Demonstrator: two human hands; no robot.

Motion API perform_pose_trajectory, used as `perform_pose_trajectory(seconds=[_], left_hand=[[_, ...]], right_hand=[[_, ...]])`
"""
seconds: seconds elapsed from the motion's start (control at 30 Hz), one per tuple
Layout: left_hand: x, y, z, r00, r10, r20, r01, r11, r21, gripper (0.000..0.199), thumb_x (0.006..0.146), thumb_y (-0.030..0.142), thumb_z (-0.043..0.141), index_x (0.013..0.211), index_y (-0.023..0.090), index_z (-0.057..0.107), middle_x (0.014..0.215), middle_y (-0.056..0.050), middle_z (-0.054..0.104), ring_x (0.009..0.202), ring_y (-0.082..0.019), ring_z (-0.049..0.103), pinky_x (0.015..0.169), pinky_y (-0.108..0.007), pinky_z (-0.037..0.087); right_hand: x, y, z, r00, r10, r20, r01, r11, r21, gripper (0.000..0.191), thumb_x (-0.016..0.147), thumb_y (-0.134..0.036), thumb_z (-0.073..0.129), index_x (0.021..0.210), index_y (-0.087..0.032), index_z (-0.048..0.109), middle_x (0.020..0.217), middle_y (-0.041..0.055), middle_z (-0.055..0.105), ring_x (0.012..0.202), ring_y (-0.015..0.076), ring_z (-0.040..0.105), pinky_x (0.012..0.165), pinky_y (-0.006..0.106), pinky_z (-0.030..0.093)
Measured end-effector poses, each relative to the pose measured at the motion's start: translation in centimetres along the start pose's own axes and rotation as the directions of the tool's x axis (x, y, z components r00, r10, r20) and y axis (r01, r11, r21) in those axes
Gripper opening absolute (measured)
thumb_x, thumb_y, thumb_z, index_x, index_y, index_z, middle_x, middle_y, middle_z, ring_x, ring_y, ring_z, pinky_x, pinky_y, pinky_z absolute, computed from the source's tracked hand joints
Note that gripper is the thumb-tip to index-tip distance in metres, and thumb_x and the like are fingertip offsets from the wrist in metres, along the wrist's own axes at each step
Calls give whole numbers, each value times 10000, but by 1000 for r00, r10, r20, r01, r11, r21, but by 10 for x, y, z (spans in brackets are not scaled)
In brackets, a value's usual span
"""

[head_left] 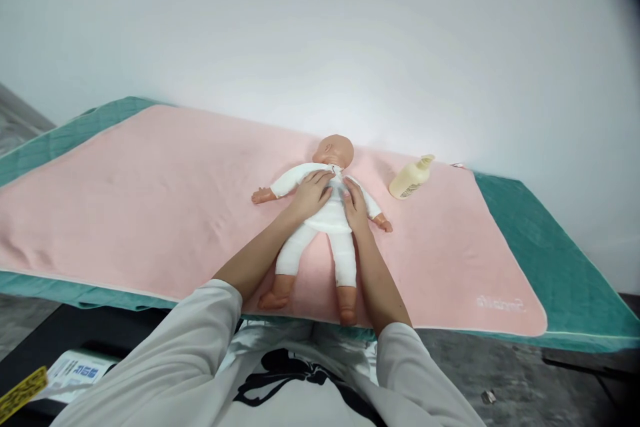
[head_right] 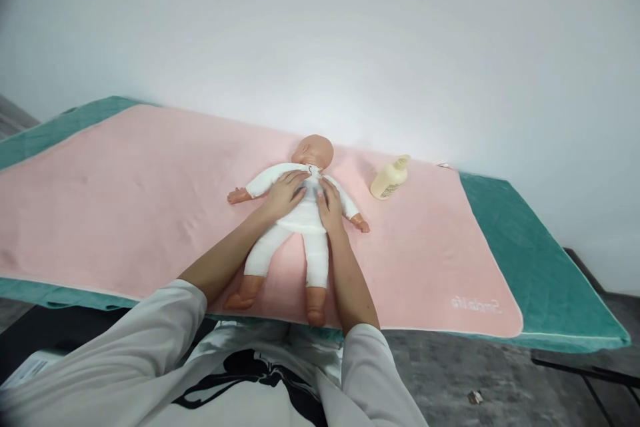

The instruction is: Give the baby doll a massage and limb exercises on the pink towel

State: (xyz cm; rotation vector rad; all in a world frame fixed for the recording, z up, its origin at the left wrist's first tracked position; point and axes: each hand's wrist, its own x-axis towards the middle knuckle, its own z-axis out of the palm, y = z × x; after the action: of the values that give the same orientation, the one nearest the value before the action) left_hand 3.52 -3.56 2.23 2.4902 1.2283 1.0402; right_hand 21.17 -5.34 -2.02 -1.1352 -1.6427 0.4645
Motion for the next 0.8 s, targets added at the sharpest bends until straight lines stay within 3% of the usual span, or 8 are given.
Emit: perform_pose_trajectory(seconds=[0.17,0.3,0.43,0.63,0.8], left_hand=[[-11,3,-10,991,34,-130,-44,996,-72,290,972,275,426,1156,161,618,1269,-111,616,1232,-246,506,1084,-453,400],[-20,12,-16,976,104,-191,-124,988,-95,245,972,276,422,897,175,632,1049,-94,677,1038,-227,575,941,-414,471],[-36,18,-19,962,167,-217,-188,979,-83,257,967,260,409,789,188,579,834,-60,665,821,-194,570,858,-404,472],[-54,18,-20,955,241,-172,-267,952,-151,233,950,241,436,777,192,584,731,-42,647,705,-170,552,677,-331,464],[-55,18,-19,938,336,-90,-348,915,-206,209,941,225,462,805,185,616,775,-51,675,757,-173,579,698,-315,479]], right_hand=[[-15,-12,-8,993,-19,-120,19,1000,-5,426,981,-480,405,1249,-234,626,1368,113,538,1315,238,480,1146,482,377],[-29,-25,-14,974,-29,-223,30,1000,2,365,982,-421,427,1140,-236,699,1208,105,568,1198,222,544,1060,431,458],[-50,-31,-18,963,-33,-267,30,999,-13,350,982,-390,427,1066,-242,733,1035,80,587,1043,212,597,966,418,508],[-76,-34,-19,972,-105,-211,103,994,-23,319,971,-351,459,1007,-235,755,932,67,607,933,202,613,861,389,522],[-81,-37,-20,978,-171,-123,166,985,-49,308,966,-338,476,947,-235,765,903,65,644,904,202,612,815,388,516]])
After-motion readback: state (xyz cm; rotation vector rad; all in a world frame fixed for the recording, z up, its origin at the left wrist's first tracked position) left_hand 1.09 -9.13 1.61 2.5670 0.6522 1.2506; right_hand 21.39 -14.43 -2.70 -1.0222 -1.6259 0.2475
